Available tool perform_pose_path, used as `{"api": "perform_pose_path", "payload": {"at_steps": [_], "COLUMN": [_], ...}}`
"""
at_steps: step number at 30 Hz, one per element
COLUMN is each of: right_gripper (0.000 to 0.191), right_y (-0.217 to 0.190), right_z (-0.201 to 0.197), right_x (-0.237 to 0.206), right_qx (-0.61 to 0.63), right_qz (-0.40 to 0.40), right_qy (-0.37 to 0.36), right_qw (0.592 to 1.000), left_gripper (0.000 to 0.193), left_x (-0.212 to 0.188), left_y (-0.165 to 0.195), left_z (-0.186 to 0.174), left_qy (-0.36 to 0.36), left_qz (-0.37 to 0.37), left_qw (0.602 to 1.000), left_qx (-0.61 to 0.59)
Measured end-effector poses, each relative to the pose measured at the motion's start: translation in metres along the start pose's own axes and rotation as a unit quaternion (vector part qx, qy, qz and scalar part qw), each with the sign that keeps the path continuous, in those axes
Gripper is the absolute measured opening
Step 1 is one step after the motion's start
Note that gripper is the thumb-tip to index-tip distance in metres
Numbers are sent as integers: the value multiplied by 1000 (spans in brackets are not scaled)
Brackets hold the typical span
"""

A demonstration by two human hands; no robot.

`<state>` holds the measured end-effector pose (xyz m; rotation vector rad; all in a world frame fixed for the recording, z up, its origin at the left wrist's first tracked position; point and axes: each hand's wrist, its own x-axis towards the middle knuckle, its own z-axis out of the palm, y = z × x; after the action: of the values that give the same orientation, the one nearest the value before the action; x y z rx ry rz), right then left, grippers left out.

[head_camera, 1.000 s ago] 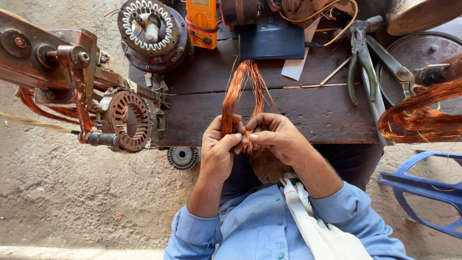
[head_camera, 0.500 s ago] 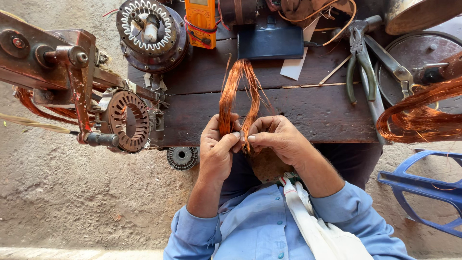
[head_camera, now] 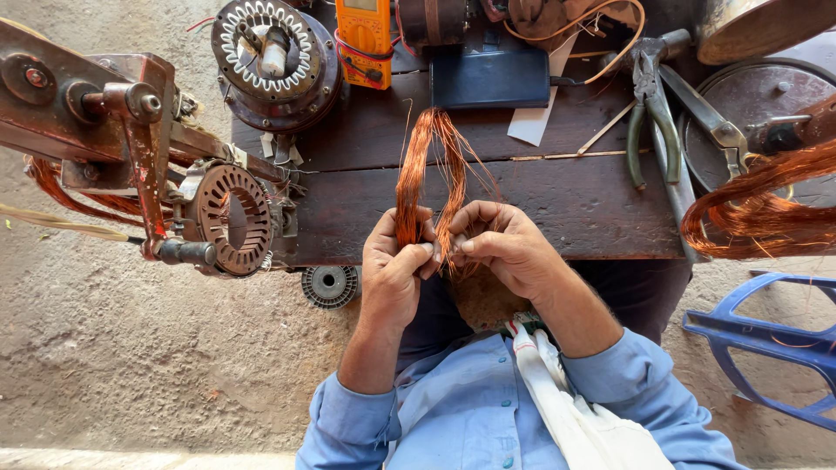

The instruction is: The person holds and manipulates a bundle of copper wire, repeatedly twisting and adjusting it by hand. The workspace contains motor parts, a multimeter, and pliers, but the person does not use any tools during the clip.

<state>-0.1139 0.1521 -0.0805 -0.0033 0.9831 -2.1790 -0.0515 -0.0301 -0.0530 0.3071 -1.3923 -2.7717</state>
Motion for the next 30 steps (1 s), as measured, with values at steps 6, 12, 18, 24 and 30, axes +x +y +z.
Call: {"api": "perform_pose_path", "payload": {"at_steps": [6,12,18,24,30], "right_gripper": [17,10,16,13,10], "right_y": [0,-4,-7,-1,-3], "right_z": [8,8,2,5,4], "right_x": [1,3,2,3,1], "right_qx": [-26,72,79,-22,-18], "right_qz": [-2,-88,-73,-47,-54], "right_qy": [30,13,-20,30,31], "right_qw": [999,993,994,998,998], "left_gripper": [33,23,19,16,15], "left_x": [-1,-3,-3,-3,-4], "left_y": [-3,-2,-3,-6,-3], "left_z": [2,3,2,0,0], "left_qy": [3,-8,-16,-29,-19], "left_qz": [-7,-4,-25,-22,-27], "left_qw": [1000,999,997,996,996], "left_qx": [28,36,74,77,80]}}
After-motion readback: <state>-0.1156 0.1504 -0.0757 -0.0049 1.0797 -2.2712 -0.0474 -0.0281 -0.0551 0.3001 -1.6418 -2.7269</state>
